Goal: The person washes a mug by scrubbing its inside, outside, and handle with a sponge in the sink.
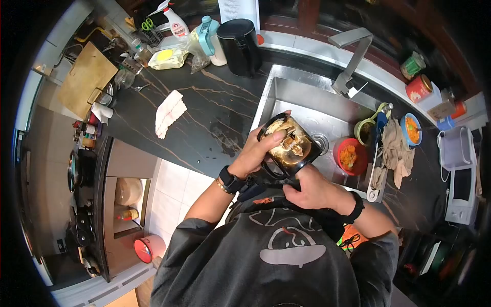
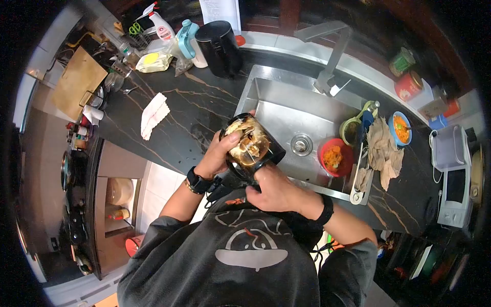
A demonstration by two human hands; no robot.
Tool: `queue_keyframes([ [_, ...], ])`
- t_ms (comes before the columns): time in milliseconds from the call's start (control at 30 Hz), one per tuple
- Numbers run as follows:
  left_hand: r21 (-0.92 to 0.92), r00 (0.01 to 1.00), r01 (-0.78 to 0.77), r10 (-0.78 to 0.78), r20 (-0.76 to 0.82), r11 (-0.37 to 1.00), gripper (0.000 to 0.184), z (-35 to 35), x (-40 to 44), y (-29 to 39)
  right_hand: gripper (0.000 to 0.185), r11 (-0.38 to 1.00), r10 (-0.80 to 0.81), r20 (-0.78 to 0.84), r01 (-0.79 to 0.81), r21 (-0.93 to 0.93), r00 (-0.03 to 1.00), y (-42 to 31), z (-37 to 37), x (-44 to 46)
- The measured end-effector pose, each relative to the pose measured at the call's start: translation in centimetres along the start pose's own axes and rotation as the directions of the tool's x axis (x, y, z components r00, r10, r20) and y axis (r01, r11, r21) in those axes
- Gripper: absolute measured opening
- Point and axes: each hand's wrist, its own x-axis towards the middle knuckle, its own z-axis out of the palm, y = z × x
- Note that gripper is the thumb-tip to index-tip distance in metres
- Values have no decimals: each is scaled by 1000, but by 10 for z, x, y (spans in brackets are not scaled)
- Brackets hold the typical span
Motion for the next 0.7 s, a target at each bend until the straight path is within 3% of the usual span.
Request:
queue_keyframes([
  [33, 58, 999, 21, -18, -39, 998, 58, 0, 1, 0, 35, 956, -73, 3, 70, -285, 997, 0, -4, 2],
  [67, 108, 991, 100, -89, -101, 989, 52, -4, 2, -8, 35, 899, 164, 191, -67, -434, 968, 0, -13, 4],
  [100, 109, 991, 101, -91, -97, 989, 52, -2, 2, -8, 35, 793, 411, 326, -157, -589, 851, -2, -22, 7],
  [133, 11, 970, 213, -210, -118, 977, 50, 3, 2, -8, 36, 806, 263, 303, -36, -591, 916, 12, -26, 3],
  [167, -87, 937, 318, -327, -125, 944, 48, 6, 4, -7, 36, 803, 265, 295, -41, -594, 918, 21, -26, -1],
  [233, -65, 935, 335, -340, -104, 940, 52, -2, 6, -14, 33, 825, -30, 213, 144, -546, 977, 25, -28, 0],
  [300, 142, 933, 350, -358, 37, 926, 67, -16, 3, -15, 31, 850, 28, 181, 72, -522, 983, 16, -29, -2],
  [333, 169, 966, 208, -230, 119, 963, 79, -13, 4, -16, 33, 949, 114, 129, -69, -306, 985, 12, -29, 0],
  [367, 170, 966, 212, -233, 116, 962, 79, -16, 1, -18, 35, 977, 207, 98, -201, -67, 973, 8, -28, 3],
  [400, 75, 979, 108, -119, 165, 991, 83, -21, -2, -22, 35, 978, 206, 97, -200, -65, 974, 4, -26, 4],
  [433, -24, 979, 3, 2, 205, 1000, 87, -24, -3, -23, 39, 934, 244, 29, -243, 262, 969, 0, -23, 4],
  [467, 6, 964, -133, 128, 234, 991, 104, -27, 1, -24, 42, 793, 299, -22, -236, 562, 954, -3, -21, 5],
  [500, 9, 963, -133, 127, 238, 991, 104, -25, 3, -18, 42, 794, 297, -26, -232, 562, 955, -4, -21, 7],
  [567, 408, 892, -445, 355, 280, 797, 114, -15, 2, 0, 50, 334, 388, 86, -227, 915, 918, -6, -19, 9],
  [600, 290, 898, -412, 332, 290, 864, 107, -15, 0, 4, 50, 318, 393, 68, -205, 925, 917, -11, -17, 10],
  [633, 291, 898, -412, 331, 289, 864, 107, -14, -3, 9, 50, 317, 393, 68, -205, 926, 917, -11, -16, 10],
  [700, 288, 962, -252, 208, 174, 924, 97, -11, -11, 15, 49, 523, 318, 50, -219, 824, 947, -9, -14, 10],
])
